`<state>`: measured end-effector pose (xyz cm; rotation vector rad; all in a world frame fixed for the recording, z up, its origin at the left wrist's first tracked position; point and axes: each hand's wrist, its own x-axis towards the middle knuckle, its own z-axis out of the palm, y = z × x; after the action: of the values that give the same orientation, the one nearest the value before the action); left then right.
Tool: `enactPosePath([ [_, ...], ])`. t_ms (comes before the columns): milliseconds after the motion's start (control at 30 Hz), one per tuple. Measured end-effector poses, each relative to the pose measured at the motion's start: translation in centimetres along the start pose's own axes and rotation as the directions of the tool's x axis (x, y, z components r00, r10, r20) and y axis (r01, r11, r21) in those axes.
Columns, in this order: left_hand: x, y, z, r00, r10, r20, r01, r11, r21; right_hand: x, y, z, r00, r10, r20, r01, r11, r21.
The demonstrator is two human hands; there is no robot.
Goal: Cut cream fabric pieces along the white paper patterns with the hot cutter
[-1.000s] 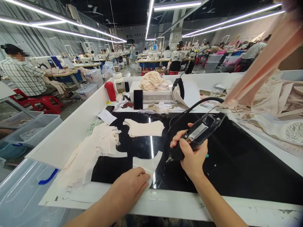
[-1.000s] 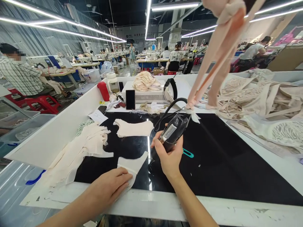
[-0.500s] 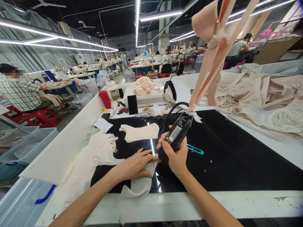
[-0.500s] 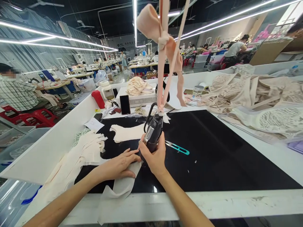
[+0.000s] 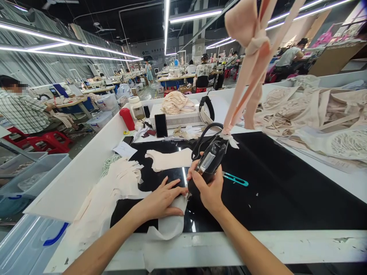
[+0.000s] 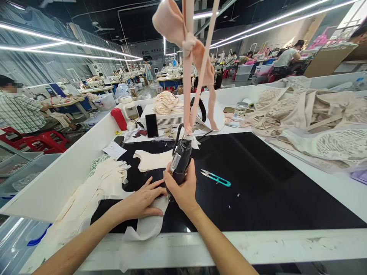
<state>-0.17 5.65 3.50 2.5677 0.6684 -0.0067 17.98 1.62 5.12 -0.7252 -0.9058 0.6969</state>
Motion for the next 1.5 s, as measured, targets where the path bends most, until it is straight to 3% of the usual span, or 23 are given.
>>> enactPosePath([
  [900,-0.1,0.2,-0.6,1.0,-0.014,0.024,0.014,1.0,-0.008,-0.2,0.0,0.1,1.0,-0.001,0.002,0.002,0.997,-0.075],
  [1500,0.2,-0.6,-0.3,0.999,0.034,0.016,-0.034,0.999,-0.022,-1.7,-1.3,0.4,0.997,0.052,0.059,-0.055,0.997,0.05],
])
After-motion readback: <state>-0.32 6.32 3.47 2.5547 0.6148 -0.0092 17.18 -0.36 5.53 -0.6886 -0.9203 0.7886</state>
